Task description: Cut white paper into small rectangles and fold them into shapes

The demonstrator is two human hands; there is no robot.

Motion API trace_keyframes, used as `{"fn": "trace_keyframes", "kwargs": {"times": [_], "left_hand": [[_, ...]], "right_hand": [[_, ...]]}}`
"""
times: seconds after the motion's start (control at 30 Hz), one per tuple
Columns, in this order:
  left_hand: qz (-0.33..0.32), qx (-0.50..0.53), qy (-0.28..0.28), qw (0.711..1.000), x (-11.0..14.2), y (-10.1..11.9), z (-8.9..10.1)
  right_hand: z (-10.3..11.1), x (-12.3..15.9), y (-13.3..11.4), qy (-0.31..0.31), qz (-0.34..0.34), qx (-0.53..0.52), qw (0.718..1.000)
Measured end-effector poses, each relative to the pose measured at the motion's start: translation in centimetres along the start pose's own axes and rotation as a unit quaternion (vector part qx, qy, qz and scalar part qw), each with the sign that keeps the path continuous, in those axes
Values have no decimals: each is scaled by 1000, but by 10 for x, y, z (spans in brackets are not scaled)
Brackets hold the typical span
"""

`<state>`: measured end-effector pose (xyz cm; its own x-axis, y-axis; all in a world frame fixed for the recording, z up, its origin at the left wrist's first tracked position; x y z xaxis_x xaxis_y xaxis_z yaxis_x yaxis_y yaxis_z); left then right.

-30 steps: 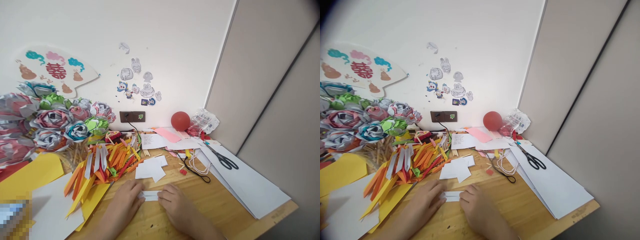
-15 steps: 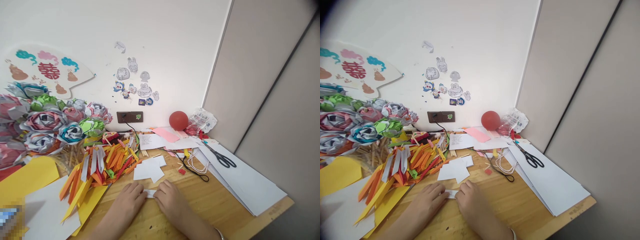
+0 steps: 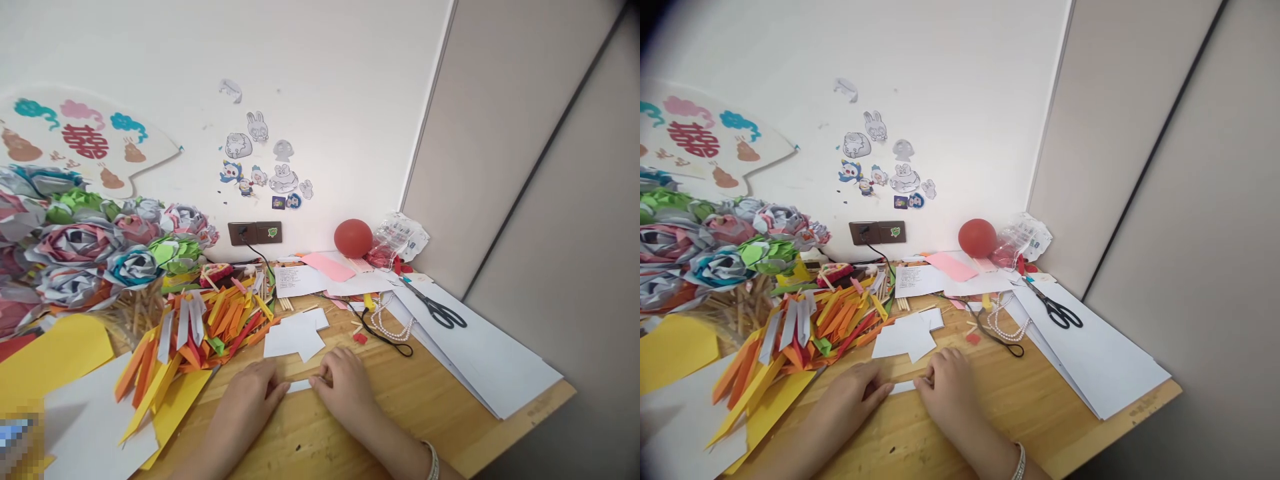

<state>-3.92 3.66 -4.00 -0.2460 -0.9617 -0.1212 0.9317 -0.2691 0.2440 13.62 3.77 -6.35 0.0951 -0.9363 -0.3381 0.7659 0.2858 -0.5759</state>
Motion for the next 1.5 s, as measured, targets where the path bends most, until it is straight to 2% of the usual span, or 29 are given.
{"fn": "trace_keyframes", "kwargs": {"times": [0.1,0.2,0.33,0.5,0.63,0.77,0.87,1.07,1.17,1.33,1.5], "left_hand": [[-5,-5,-4,1000,-1,-2,-1],[-42,11,-3,999,-3,-4,-5],[-80,32,3,996,-1,-5,-10],[-139,-14,33,990,6,-1,-16],[-201,-49,84,975,11,1,-15],[-189,12,93,977,10,-3,-12],[-172,51,83,980,10,-6,-9],[-114,97,39,988,11,-6,-5],[-86,113,15,990,11,-8,-1],[-123,103,15,987,13,-8,6],[-116,97,1,988,15,-6,10]], "right_hand": [[-1,-2,1,-26,8,-28,999],[-2,-1,0,-62,32,-49,996],[-2,1,-3,-81,51,-56,994],[-2,3,-6,-107,105,-49,988],[-5,7,-8,-109,201,-19,973],[-1,12,-9,-68,253,-27,965],[4,13,-10,-54,252,-58,965],[4,11,-6,-80,202,-73,973],[4,11,-6,-105,197,-121,967],[7,8,-6,-103,181,-181,961],[6,5,-2,-104,154,-240,953]]}}
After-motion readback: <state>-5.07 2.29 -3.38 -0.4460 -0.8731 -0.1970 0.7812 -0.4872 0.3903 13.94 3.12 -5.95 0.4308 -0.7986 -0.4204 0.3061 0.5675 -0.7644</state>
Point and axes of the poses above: each hand's wrist, its own x-axis away from the middle knuckle, its own z-axis out of the back of the hand, y = z × x, the point moved 3 cm from there along -x, towards the middle knuckle, and after that the axes turned 4 degrees about -x, right-handed, at the moved point
